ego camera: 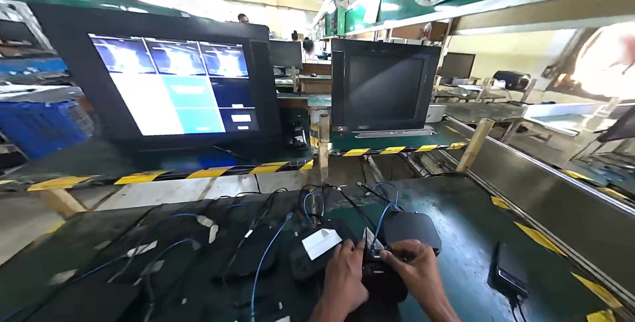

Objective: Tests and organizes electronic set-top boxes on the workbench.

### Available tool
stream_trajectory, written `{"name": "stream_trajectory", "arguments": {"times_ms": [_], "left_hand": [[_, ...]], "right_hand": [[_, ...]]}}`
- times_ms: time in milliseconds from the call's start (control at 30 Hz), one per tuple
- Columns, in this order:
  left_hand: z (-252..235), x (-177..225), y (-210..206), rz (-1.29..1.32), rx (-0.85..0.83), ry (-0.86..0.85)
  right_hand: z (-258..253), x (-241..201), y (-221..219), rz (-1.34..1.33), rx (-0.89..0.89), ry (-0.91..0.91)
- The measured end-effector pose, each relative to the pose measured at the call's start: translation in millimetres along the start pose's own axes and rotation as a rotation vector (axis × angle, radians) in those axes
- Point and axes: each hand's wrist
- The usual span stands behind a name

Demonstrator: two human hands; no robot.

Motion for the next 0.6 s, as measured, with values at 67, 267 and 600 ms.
{"name": "stream_trajectory", "arguments": {"times_ms": [67, 267, 600], "left_hand": [[-1, -1, -1, -0.005, 0.010, -0.006], [-1, -1, 0, -0.028, 0.002, -0.006], [1, 1, -4, -0.052, 0.012, -0.023]], "right_hand": [[1, 0, 0, -0.011, -0.012, -0.006], [1, 2, 3, -0.059, -0.024, -0.038], [0, -16, 15, 0.223, -0.227, -0.090]]}}
Point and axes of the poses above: each hand's wrist, its own z-axis away from the middle knuckle, its own y-axis out of the back of the hand, x = y × z, and after that the axes turned 9 degrees about -z, right-handed
